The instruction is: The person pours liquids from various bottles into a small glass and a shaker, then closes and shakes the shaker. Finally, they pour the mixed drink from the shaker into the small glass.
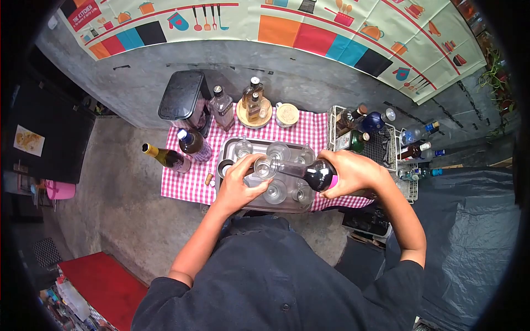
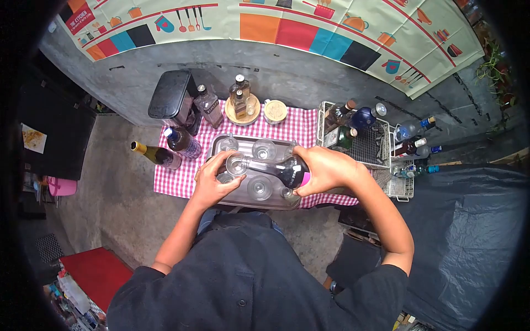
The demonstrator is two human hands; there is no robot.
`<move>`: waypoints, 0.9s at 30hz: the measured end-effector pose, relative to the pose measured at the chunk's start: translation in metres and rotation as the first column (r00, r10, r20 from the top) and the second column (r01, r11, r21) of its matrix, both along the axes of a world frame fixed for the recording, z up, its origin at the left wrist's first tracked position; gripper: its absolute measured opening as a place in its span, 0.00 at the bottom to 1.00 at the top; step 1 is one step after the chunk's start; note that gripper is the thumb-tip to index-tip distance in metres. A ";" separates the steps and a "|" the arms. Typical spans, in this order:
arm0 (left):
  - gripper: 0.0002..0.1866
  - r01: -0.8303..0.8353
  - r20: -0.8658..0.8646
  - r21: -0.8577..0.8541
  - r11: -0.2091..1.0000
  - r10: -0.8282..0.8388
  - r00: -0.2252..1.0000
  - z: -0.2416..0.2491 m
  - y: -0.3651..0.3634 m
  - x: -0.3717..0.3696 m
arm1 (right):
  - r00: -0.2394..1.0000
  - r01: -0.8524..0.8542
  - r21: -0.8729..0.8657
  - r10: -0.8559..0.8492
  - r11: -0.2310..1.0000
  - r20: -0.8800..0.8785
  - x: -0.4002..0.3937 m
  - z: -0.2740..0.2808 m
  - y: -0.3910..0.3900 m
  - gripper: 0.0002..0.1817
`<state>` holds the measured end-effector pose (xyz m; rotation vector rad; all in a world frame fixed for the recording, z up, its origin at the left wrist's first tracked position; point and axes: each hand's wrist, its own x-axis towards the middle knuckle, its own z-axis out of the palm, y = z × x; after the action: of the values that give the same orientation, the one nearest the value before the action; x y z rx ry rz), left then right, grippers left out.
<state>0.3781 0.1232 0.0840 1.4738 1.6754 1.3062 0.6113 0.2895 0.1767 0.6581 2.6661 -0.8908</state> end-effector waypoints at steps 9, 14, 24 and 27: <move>0.27 0.046 -0.014 0.072 0.996 -0.045 0.999 -0.005 -0.003 -0.002 | 0.999 -0.005 0.021 0.004 1.000 0.044 -0.002 0.004 -0.004 0.37; 0.28 0.048 -0.015 0.059 0.997 -0.047 0.999 -0.003 -0.006 -0.002 | 0.999 -0.013 0.045 0.011 0.999 0.038 -0.001 0.005 -0.008 0.38; 0.28 0.066 0.015 0.084 0.994 -0.067 0.998 -0.009 -0.009 -0.003 | 0.998 -0.008 0.043 0.006 0.999 0.059 -0.002 0.008 -0.014 0.38; 0.29 0.069 -0.006 0.073 0.995 -0.068 0.998 -0.006 -0.010 -0.004 | 0.999 -0.008 0.055 0.006 0.998 0.042 -0.002 0.010 -0.015 0.37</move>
<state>0.3745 0.1136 0.0777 1.5628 1.5806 1.3409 0.6091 0.2743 0.1863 0.6720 2.6625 -0.7962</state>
